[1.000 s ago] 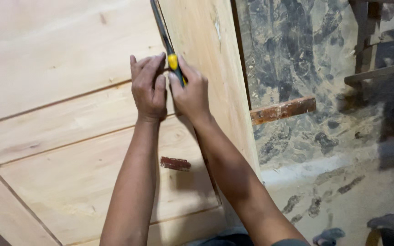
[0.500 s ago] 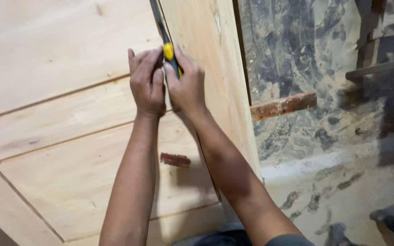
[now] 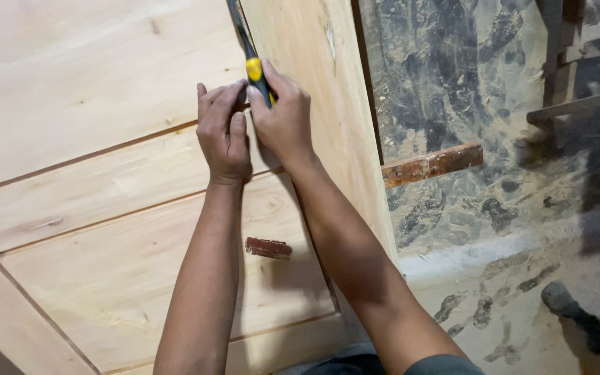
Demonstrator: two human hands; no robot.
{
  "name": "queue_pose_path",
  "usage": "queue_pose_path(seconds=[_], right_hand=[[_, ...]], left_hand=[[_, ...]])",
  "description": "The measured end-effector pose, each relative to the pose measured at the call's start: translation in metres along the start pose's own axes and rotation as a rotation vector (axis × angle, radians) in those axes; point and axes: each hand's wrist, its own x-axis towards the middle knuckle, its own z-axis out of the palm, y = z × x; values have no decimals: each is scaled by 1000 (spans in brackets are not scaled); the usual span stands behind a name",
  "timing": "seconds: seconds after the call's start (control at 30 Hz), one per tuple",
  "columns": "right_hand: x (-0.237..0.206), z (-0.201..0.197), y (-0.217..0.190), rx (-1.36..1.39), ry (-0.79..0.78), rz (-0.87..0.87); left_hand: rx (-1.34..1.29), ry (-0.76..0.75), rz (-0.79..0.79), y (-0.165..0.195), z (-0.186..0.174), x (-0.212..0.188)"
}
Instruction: The person smooths the edges and grooves of a wooden door using a chisel and sandpaper, then uses a pneumatic tool to clean the surface. The person works on multiple sections of the door, alternating between scraping and sanding.
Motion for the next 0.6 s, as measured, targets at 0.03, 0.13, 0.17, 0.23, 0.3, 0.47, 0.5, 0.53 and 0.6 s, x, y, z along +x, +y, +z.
queue_pose_path(seconds=[0.03,0.13,0.17,0.23,0.3,0.47,0.5,0.53,0.6], right_hand=[[1,0,1,16,-7,33],[2,2,2,-35,25,-46],[2,2,2,-27,30,-60],[3,2,3,-19,16,-63],[4,2,3,-26,8,-12],[9,-2,5,22,-8,-2],[10,-3,5,49,5,-42],[10,-4,5,75,12,-75],[11,-5,4,12,-5,-35]], left_hand=[[3,1,8,0,0,0],[6,1,23,0,1,0],[8,4,36,0,1,0],[7,12,32,0,1,1],[2,13,20,1,1,1],[9,3,30,2,0,1],[10,14,51,2,0,1],[5,14,42,2,0,1],[3,1,8,2,0,1]])
